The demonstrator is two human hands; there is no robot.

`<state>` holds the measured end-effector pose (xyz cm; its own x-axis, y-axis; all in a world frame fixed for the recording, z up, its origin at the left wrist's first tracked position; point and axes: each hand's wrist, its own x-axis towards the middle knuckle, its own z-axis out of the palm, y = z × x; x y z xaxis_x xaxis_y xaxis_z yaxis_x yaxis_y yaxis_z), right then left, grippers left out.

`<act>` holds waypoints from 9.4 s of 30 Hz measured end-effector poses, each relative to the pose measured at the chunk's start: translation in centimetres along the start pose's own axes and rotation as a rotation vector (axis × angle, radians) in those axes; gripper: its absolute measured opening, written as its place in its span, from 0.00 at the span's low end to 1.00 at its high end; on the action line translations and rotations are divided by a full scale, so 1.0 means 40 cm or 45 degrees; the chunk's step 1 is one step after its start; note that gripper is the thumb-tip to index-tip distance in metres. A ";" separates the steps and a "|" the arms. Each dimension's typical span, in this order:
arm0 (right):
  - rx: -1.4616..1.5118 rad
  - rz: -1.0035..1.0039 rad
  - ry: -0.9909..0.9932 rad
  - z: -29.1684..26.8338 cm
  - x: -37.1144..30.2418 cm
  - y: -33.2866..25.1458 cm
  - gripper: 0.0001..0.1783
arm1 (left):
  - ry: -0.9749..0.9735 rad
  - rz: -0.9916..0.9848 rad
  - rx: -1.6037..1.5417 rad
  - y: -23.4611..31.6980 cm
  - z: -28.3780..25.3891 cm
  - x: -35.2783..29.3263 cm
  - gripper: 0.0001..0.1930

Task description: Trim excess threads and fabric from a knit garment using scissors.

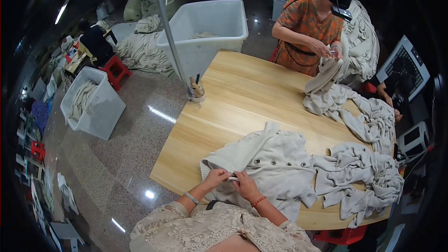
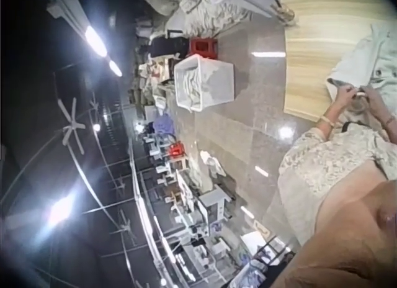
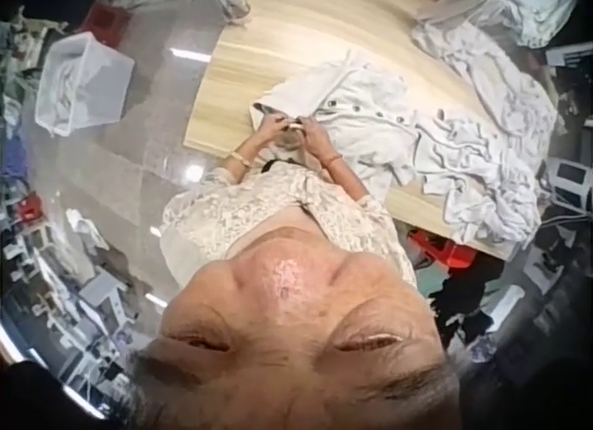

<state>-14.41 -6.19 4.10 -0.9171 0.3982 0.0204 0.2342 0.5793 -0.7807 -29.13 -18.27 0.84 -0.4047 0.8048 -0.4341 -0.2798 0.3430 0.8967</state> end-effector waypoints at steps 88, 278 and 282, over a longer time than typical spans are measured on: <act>0.442 0.393 -0.300 -0.052 0.008 0.032 0.11 | 0.110 0.131 -0.207 -0.007 -0.046 -0.085 0.08; -0.428 0.336 0.094 -0.161 -0.159 0.158 0.08 | -0.513 0.993 1.582 0.042 0.314 0.197 0.04; -0.435 0.335 0.061 -0.173 -0.147 0.157 0.08 | -0.401 0.944 1.597 0.054 0.328 0.201 0.04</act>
<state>-5.30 0.03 3.40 -0.7976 0.5918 -0.1167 0.5588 0.6523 -0.5121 -21.57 -4.68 0.42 0.1299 0.9910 0.0319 0.8789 -0.1299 0.4591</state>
